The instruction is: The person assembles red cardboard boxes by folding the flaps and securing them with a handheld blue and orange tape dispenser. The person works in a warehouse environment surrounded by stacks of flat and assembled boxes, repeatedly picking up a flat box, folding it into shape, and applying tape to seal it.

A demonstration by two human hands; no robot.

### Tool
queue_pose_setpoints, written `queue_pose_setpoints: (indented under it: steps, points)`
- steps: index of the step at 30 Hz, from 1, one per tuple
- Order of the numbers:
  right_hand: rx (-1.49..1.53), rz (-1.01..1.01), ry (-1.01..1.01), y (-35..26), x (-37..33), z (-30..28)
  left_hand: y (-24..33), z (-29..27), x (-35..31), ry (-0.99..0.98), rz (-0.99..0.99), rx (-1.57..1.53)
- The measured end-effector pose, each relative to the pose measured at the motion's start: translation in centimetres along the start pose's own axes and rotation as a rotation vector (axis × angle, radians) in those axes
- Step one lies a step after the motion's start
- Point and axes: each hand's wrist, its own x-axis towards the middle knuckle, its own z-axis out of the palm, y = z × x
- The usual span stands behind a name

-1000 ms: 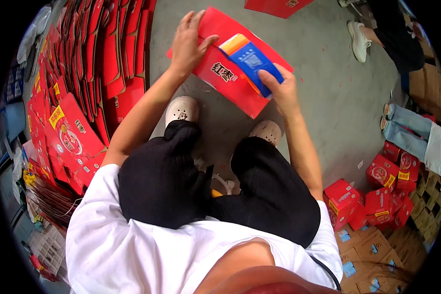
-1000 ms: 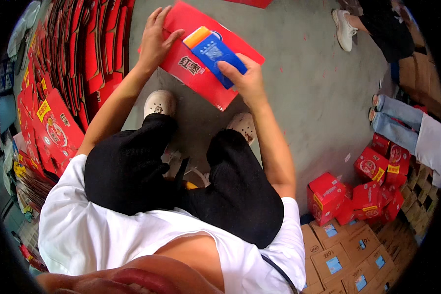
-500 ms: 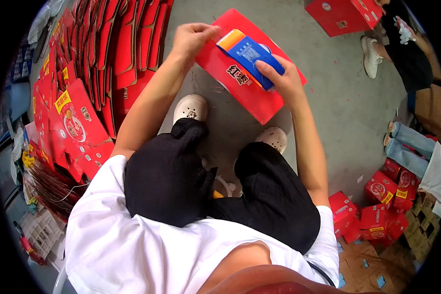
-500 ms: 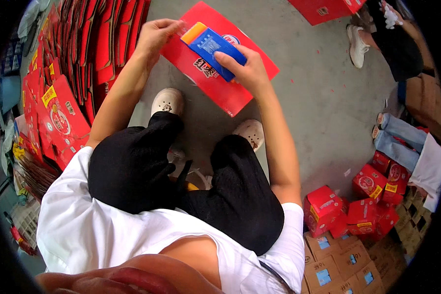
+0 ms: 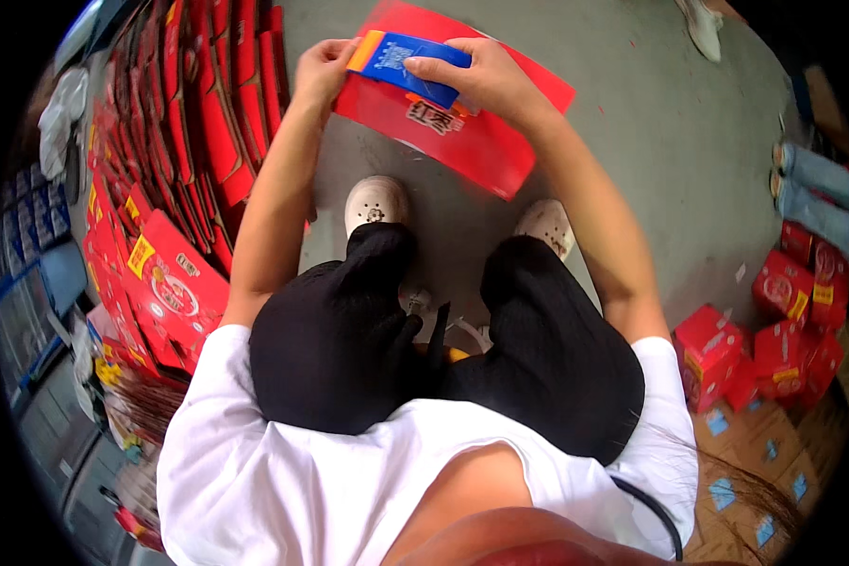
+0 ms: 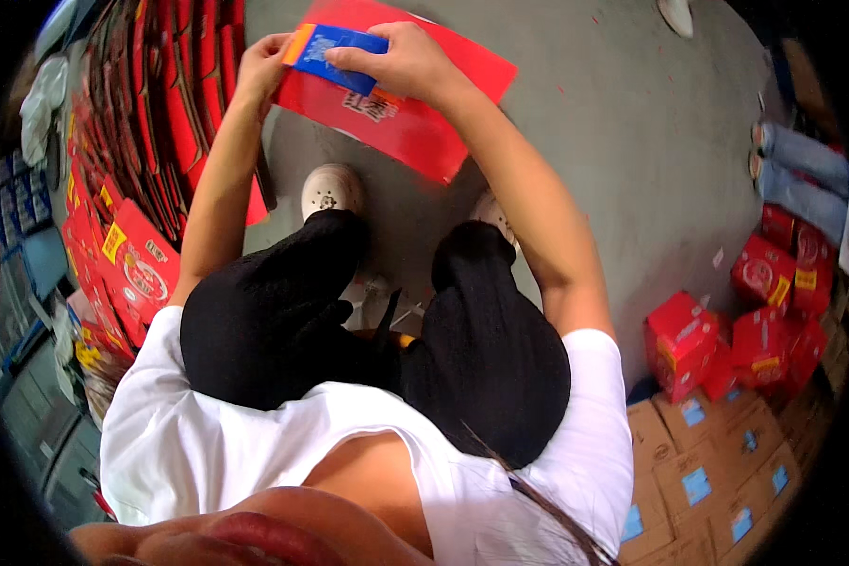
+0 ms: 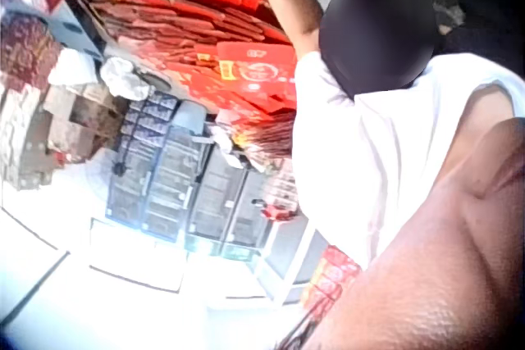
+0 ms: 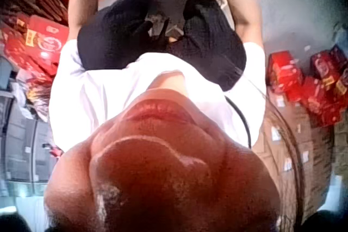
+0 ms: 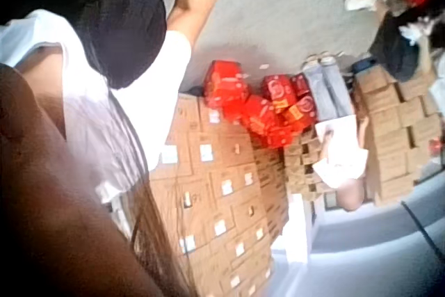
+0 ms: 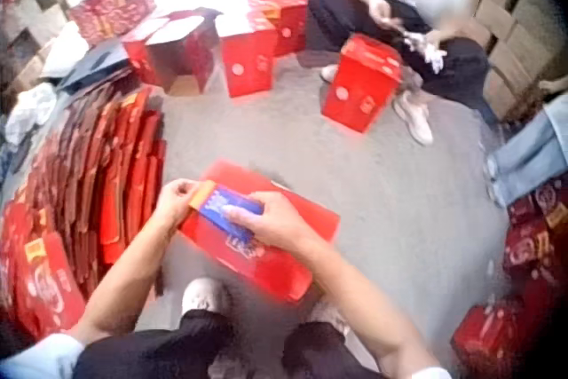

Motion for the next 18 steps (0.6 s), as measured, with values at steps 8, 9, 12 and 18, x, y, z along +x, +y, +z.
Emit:
queue_pose_setpoints:
  steps: [8, 9, 12, 18]
  points:
    - [-0.025, 0.142, 0.015, 7.1, -18.4, -11.8, -0.2, 0.4, -0.5, 0.023, 0.024, 0.009]
    - [-0.025, 0.166, 0.053, 8.5, -20.3, -12.2, 0.4, 0.5, -0.5, 0.005, -0.023, -0.004]
    - [-0.099, 0.253, 0.129, 9.7, -21.1, -11.6, 0.8, 0.9, -0.7, 0.104, 0.201, 0.444]
    - [-0.592, 0.303, 0.343, 5.6, -18.2, -5.7, 1.3, 12.1, -9.9, 0.046, 0.795, 1.14]
